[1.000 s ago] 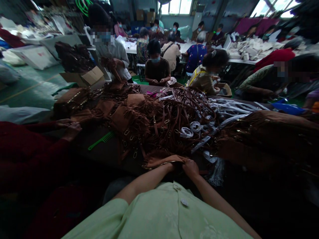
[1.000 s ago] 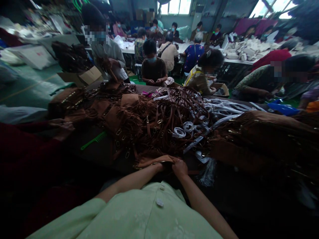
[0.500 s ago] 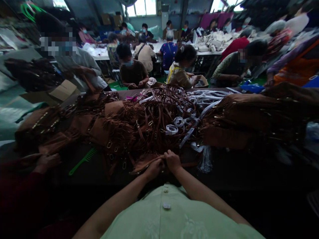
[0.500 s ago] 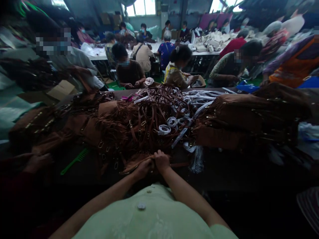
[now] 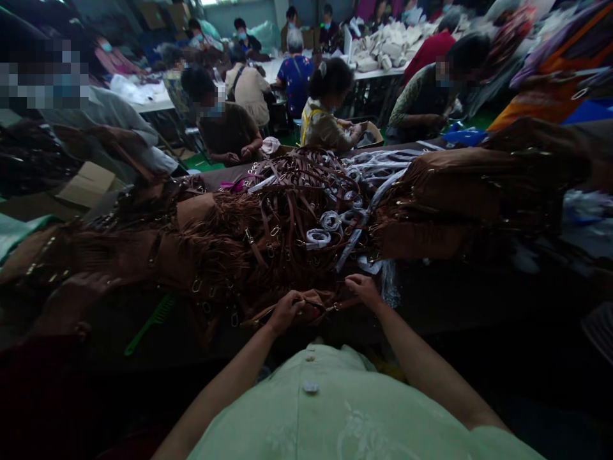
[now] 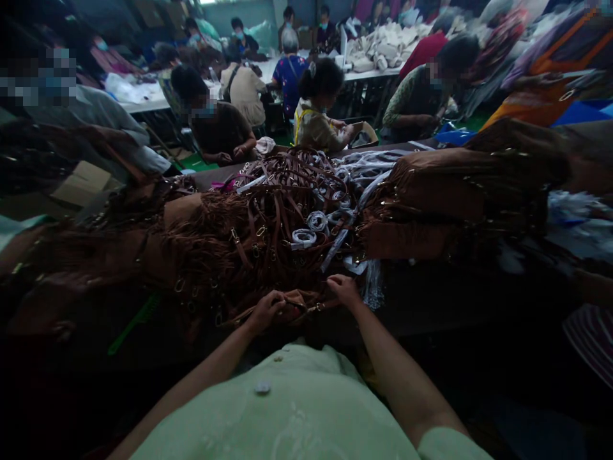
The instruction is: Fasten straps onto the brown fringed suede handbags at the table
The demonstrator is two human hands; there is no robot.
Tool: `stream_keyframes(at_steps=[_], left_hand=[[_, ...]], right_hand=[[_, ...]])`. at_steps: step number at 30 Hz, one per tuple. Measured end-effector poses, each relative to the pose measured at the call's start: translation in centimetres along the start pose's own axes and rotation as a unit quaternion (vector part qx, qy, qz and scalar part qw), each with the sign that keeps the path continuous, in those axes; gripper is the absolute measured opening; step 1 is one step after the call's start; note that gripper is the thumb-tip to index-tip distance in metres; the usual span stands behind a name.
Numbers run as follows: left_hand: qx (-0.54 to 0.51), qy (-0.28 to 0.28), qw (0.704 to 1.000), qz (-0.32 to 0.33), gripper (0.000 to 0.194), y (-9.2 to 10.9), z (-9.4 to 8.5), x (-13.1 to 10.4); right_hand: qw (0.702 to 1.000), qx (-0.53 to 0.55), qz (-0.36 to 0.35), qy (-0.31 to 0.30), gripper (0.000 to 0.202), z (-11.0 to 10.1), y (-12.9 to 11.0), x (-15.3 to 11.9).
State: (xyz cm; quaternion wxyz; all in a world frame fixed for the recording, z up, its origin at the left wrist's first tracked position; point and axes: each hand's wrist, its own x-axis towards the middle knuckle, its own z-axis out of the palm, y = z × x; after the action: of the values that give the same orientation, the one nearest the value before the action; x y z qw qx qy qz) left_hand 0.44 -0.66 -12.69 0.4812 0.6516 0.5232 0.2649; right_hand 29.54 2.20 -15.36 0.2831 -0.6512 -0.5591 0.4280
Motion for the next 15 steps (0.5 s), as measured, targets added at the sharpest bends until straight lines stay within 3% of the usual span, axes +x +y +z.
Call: stream_keyframes(at_steps=[2,6,10,15], left_hand=[[-0.004,-0.007,1.000,-0.023,0.014,0.1,0.3,0.0],[0.024,-0.019,0.997,-0.072,0.016,0.2,1.7,0.1],[0.029,-0.050,0.995,-0.079,0.016,0.6,2.4,0.4],[-0.050,-0.071,0.993,-0.085,0.022,1.1,2.3,-0.1]], right_hand=[[0.988,-0.069,0.095,0.102,0.039,-3.3,2.7,-0.6],[0.964,-0.141,0.164,0.152,0.034,-7.1,6.3,-2.4],[0.957,-0.180,0.174,0.147,0.026,-6.7,6.6,-2.0],[0.932,-0.250,0.214,0.149,0.027,-4.9,5.5,0.4]])
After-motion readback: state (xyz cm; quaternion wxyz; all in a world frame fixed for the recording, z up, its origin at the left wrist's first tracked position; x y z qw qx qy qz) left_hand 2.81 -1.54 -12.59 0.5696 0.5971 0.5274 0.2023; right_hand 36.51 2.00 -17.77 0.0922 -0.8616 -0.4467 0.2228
